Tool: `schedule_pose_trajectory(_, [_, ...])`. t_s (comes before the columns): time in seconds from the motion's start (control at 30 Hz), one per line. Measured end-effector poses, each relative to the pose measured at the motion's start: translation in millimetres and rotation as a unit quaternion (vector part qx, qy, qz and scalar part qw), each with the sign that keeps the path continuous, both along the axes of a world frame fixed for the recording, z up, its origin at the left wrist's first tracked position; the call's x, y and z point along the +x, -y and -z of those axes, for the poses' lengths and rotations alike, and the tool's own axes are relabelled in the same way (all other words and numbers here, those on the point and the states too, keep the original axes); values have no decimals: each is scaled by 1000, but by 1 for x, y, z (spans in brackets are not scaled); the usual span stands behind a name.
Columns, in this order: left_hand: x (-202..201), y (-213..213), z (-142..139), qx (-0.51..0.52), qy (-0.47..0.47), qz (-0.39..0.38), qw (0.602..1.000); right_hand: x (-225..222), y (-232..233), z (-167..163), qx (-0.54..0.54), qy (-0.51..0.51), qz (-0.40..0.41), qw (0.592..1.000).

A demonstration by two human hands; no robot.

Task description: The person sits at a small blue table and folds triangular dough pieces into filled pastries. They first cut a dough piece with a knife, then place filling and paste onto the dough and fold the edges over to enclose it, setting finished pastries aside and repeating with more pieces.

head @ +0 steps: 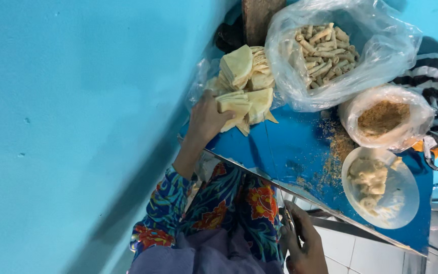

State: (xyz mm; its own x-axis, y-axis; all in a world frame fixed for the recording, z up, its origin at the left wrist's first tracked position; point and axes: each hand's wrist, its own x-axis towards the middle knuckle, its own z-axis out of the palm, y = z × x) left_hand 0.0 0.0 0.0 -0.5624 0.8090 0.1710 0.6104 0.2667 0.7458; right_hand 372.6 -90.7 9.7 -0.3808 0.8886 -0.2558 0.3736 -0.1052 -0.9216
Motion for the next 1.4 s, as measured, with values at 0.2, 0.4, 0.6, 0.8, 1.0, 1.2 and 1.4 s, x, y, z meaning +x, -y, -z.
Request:
schedule_pose_trajectory(0.2, [19,17,0,126,-2,-7,992,-9,7,-12,-25,8,20,999])
schedule_pose_trajectory(0.4, [32,67,1,483,326,-39,812,-28,9,-37,26,66,-29,997])
schedule_pose_trajectory(0.6, [41,118,3,514,293,-133,795,-88,-10,-57,167,94,-161,968])
schedule_pose_trajectory(0.8, [31,80,25,509,318,-111,792,-181,-80,-17,318,22,-140,938])
schedule_pose_trajectory(1.0, [38,73,13,453,344,-109,815,-232,-98,0,408,99,-75,905])
schedule_pose_trajectory(1.2, [69,32,-28,336,357,-108,865,-207,-128,-35,390,105,-120,907])
schedule_pose_trajectory(1.4, [60,2,-6,309,445,-95,835,-188,-129,-28,277,58,-179,942])
